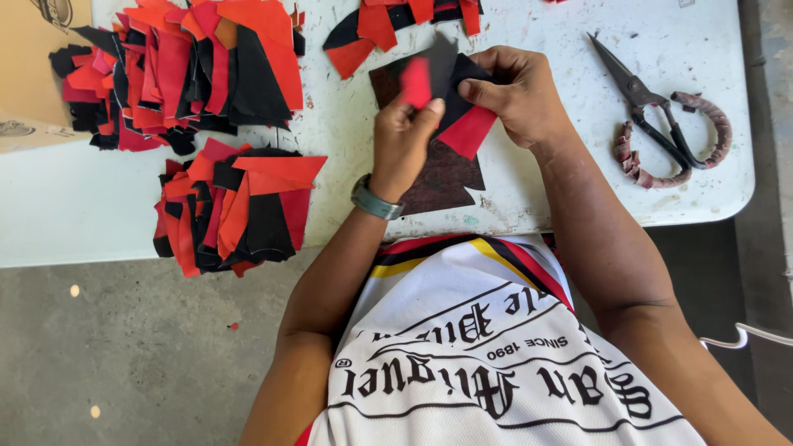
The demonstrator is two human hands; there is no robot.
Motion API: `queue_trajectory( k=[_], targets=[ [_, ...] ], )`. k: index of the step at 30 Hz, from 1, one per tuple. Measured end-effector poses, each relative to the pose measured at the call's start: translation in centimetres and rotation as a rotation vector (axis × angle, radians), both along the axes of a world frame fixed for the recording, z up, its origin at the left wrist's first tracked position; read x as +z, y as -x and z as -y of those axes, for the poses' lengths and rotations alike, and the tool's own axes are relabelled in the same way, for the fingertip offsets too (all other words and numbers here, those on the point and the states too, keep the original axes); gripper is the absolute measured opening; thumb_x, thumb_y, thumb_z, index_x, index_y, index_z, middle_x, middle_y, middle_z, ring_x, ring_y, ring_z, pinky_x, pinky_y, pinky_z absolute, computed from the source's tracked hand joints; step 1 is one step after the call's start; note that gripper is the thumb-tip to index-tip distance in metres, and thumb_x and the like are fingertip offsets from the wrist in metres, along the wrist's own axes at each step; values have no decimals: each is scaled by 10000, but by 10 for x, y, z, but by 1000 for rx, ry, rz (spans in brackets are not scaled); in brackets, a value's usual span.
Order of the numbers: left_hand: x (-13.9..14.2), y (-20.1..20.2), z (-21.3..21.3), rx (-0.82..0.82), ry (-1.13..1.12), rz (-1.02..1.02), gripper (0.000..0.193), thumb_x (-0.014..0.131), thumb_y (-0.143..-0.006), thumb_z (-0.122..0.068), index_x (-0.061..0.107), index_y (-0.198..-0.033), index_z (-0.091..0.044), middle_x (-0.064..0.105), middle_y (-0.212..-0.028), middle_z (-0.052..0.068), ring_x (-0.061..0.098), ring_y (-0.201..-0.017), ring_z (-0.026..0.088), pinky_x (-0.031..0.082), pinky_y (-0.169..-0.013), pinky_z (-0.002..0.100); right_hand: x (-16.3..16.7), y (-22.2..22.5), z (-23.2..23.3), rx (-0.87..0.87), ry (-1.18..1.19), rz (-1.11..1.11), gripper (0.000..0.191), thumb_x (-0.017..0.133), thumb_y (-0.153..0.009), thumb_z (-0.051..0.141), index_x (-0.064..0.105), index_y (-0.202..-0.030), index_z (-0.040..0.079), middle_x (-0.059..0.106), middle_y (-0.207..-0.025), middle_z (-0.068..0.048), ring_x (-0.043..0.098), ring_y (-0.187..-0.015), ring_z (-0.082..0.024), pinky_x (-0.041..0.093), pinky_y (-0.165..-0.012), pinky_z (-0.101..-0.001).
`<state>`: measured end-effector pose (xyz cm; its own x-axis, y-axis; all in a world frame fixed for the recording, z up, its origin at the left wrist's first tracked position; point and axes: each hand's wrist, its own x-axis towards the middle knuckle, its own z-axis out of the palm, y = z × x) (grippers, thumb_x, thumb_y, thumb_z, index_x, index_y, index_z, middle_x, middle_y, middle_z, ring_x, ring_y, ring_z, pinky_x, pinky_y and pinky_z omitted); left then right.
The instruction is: The person assembles red and black fabric pieces by hand, aligning and folding them on a white table. They use scissors to trim edges and apply adhesive from a small jar to join the pieces. The person repeatedly picks up, aligns, and presses the fabric pieces together.
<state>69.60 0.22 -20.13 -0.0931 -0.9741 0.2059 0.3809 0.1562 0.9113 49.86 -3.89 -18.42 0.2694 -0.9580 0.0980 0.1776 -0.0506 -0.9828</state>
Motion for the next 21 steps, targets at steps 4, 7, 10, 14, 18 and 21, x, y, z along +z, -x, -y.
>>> queue_trajectory(
  k=[4,7,10,14,18,21],
  targets=[
    [-5,-6,6,-57,-269,-379,71,716,-962,-19,728,-894,-2,748,-917,87,706,-839,164,568,-781,319,17,4,-2,15,-40,124,306,813,-943,-16,699,-1226,-39,743,-1081,-95,681,-937,-127,563,-885,-264],
    [-1,-4,6,-78,-253,-497,163,744,-1006,-1,711,-852,-40,733,-912,66,686,-832,142,542,-757,304,29,2,-8,61,-195,366,312,784,-952,3,679,-1242,-42,737,-1120,-110,729,-1004,-166,614,-965,-316],
    [7,0,7,-60,-267,-529,111,741,-993,-5,724,-890,-41,741,-935,68,693,-840,138,550,-750,303,34,-3,-14,115,-246,301,338,769,-915,32,676,-1234,-31,746,-1149,-127,742,-1029,-175,629,-947,-341],
    [15,-1,4,8,-259,-485,137,712,-872,4,731,-976,-82,758,-953,37,730,-867,127,610,-767,319,34,-5,-17,126,-296,330,308,772,-920,10,680,-1208,-48,746,-1140,-143,744,-1013,-206,627,-920,-366],
    [16,-5,4,-41,-181,-435,123,742,-986,35,727,-1079,-44,750,-1005,67,700,-874,144,573,-795,302,31,-1,-15,187,-391,403,264,756,-947,2,688,-1193,-65,736,-1046,-168,740,-860,-223,635,-758,-376],
    [11,-7,5,-65,-209,-455,126,733,-969,27,724,-1073,-43,753,-1022,70,723,-924,157,587,-829,308,28,1,-15,174,-422,415,243,741,-954,7,689,-1178,-71,735,-1001,-174,744,-787,-224,649,-677,-378]
  ],
)
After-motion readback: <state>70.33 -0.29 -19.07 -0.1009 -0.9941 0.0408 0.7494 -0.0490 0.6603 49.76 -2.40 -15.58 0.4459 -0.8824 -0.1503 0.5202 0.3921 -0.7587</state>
